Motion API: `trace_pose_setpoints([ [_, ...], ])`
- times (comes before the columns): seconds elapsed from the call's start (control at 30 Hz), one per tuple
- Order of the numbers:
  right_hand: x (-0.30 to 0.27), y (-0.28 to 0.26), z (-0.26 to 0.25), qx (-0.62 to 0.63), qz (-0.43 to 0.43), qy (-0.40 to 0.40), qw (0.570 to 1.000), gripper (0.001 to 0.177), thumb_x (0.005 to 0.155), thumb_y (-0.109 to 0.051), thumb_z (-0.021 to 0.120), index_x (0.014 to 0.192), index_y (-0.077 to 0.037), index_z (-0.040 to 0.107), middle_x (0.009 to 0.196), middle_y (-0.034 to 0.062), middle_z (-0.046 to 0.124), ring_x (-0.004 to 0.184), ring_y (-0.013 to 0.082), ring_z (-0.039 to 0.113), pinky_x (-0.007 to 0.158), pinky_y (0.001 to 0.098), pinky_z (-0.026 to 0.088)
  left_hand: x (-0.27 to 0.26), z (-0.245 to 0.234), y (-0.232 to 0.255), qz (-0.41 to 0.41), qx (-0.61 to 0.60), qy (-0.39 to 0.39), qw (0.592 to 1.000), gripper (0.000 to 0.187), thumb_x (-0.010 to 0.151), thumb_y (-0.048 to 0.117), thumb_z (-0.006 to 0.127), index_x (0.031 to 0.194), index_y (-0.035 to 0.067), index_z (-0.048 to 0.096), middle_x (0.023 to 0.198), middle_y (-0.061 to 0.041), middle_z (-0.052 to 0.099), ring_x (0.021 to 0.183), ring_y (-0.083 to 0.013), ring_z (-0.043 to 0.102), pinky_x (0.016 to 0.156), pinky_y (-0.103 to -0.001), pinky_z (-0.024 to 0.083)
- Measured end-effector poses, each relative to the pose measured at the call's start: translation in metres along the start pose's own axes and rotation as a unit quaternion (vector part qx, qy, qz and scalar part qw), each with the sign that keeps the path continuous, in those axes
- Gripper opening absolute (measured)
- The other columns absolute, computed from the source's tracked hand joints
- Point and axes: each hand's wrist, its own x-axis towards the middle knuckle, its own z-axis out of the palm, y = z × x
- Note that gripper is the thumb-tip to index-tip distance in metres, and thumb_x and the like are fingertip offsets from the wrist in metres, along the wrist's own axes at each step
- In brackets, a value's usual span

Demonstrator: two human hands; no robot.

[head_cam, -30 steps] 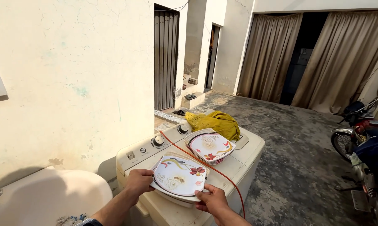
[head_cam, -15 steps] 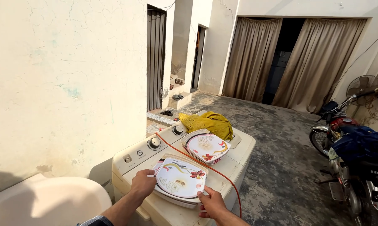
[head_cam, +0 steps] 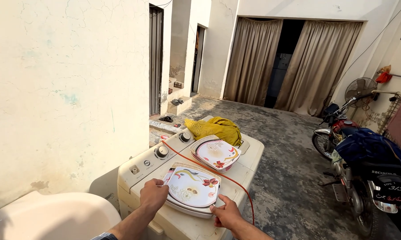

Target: Wash dirty plates at an outdoor sink and store them on an indoor shelf.

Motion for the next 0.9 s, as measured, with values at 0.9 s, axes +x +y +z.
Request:
trace_pose_setpoints([
  [0.9, 0.201, -0.069, -0.132, 0.195, 0.001, 0.047, 0.980, 0.036, 0.095, -0.018, 0.067, 0.130, -0.008, 0.062, 0.112, 0.0047, 0.063, 0.096, 0.0181, 0.063, 0.081, 0.0387, 0.063, 0.160, 0.188, 0.112, 0.083, 0.024, -0.020, 0.996, 0.066, 0.081, 0.028, 0.074, 0.140, 0.004, 0.059, 0.138, -0.016, 0.064, 0.130, -0.0301, 0.062, 0.111, -0.040, 0.049],
])
